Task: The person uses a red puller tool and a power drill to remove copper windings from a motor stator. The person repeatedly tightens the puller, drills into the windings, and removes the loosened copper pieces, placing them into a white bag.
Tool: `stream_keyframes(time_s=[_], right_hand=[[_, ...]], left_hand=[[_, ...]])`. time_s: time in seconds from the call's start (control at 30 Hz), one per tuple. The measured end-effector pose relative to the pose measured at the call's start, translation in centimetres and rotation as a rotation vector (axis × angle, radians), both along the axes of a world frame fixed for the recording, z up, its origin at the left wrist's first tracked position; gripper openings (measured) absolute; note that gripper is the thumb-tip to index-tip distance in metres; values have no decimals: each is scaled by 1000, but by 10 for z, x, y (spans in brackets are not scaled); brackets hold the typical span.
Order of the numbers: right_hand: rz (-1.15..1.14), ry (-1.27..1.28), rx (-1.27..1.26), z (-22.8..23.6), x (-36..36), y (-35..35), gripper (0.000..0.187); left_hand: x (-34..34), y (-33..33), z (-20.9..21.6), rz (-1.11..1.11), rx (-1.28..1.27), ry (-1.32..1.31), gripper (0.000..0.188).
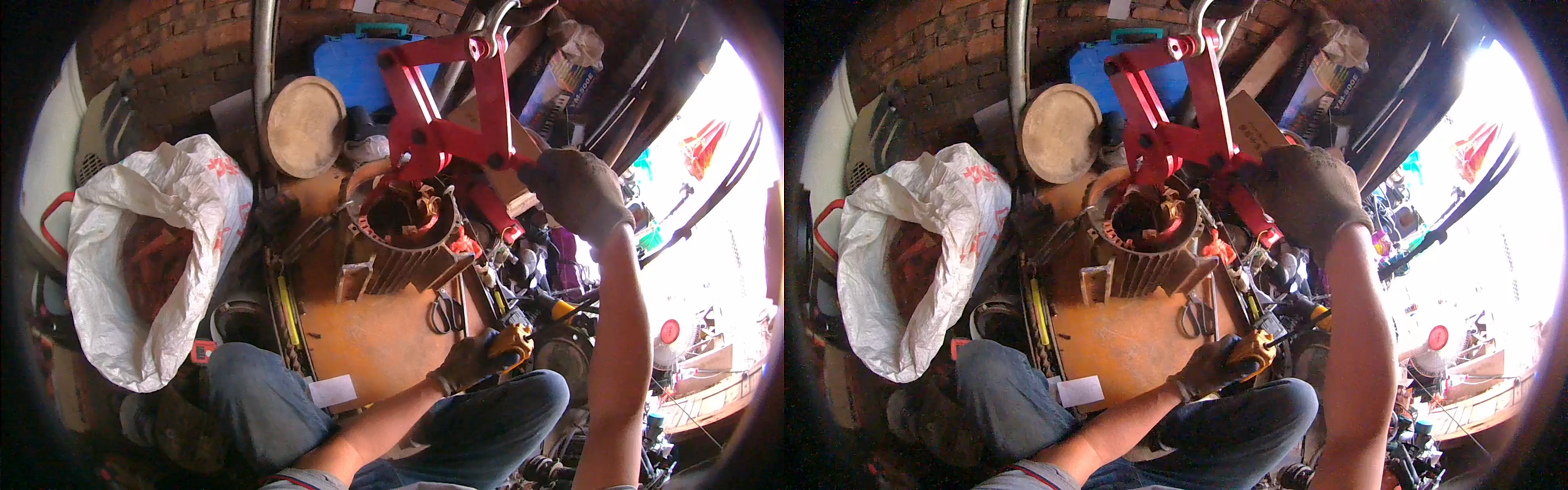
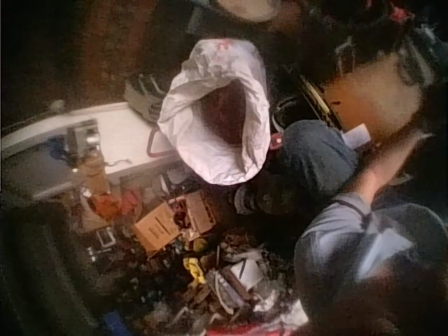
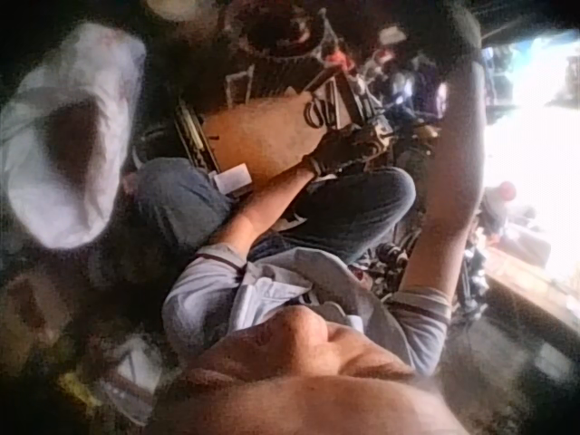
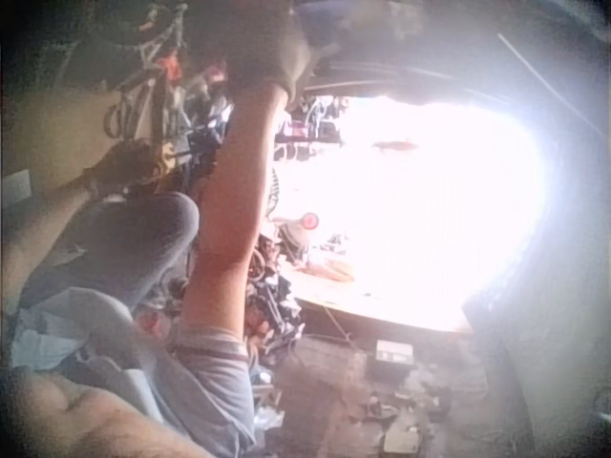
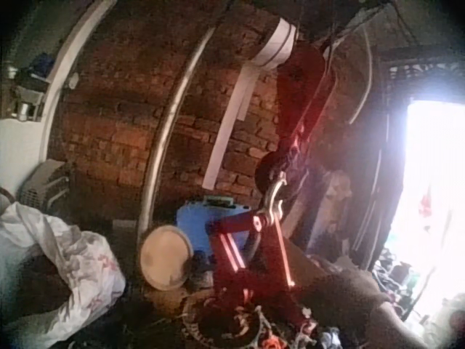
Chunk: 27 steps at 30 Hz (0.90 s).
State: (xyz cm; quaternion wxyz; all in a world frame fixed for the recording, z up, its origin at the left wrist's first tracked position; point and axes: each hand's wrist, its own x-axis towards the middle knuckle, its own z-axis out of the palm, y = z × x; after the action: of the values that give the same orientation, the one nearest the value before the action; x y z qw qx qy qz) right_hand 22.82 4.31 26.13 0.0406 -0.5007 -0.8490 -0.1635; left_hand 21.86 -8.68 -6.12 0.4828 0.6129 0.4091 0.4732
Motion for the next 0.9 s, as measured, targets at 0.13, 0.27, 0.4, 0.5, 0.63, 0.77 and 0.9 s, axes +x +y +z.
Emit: stream_keyframes(time_s=[0.13,0.27,0.4,0.5,0.63,0.77,0.9], right_hand=[[6,-14,33,2,6,8,42],[-62,12,-15,21,36,-5,45],[-105,17,-43,25,23,-4,39],[-87,7,-30,35,21,-9,38],[10,9,73,41,24,-7,36],[132,10,152,46,37,0,29],[279,82,165,42,51,11,12]], left_hand=[[-4,-1,0,10,-9,7,64],[14,-3,8,-62,7,-28,63],[-5,-2,1,23,-8,5,61],[-3,-2,0,15,-18,-1,60],[-2,-4,1,16,-18,-50,59],[-5,-4,10,-6,-70,5,57],[-2,-2,-8,34,-11,7,69]])
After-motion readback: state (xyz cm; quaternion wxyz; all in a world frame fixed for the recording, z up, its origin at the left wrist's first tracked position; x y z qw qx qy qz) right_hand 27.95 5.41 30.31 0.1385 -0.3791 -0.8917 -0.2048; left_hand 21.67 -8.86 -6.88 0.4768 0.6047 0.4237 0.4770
